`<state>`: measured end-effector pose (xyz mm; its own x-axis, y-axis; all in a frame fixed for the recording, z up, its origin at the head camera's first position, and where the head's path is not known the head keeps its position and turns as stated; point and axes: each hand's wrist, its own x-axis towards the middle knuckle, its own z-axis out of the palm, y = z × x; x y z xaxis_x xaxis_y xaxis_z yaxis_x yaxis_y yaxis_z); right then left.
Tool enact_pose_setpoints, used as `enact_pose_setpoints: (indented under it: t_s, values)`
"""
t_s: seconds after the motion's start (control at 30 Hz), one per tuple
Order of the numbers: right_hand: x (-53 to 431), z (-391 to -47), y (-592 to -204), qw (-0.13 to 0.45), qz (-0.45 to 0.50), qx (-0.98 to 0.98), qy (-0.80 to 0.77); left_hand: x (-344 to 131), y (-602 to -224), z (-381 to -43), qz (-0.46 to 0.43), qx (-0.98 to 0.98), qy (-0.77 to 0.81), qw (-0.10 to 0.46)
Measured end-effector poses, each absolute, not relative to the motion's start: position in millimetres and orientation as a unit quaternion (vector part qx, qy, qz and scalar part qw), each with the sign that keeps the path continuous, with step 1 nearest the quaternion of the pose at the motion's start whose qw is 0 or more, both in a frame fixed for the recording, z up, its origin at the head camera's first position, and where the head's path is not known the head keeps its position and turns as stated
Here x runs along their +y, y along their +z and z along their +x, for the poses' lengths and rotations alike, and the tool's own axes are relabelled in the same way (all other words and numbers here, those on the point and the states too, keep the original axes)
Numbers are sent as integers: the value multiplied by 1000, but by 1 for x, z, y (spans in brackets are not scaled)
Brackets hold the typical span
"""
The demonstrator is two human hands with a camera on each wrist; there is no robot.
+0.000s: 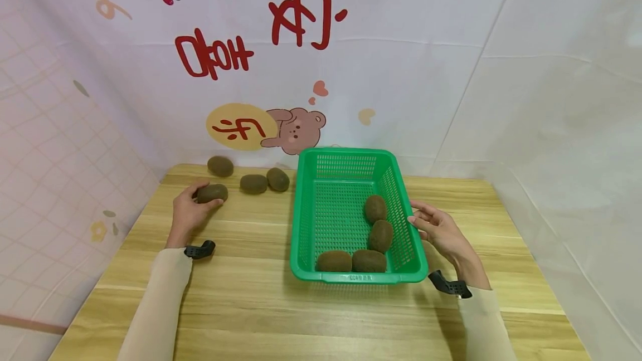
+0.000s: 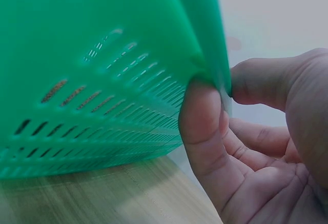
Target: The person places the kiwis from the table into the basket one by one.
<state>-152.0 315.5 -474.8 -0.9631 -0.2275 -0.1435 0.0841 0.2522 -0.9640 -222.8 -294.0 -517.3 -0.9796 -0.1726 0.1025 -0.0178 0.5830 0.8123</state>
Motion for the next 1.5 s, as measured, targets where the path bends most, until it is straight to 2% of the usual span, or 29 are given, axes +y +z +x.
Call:
enact_pose_setpoints:
  t_s: [0.53, 1.5]
  values:
    - [315, -152, -476, 127, -43, 778, -614, -288, -523, -220, 66, -878, -459, 120]
    - [316, -153, -477, 124, -43, 779, -613, -252, -490, -219, 32, -856, -497, 136]
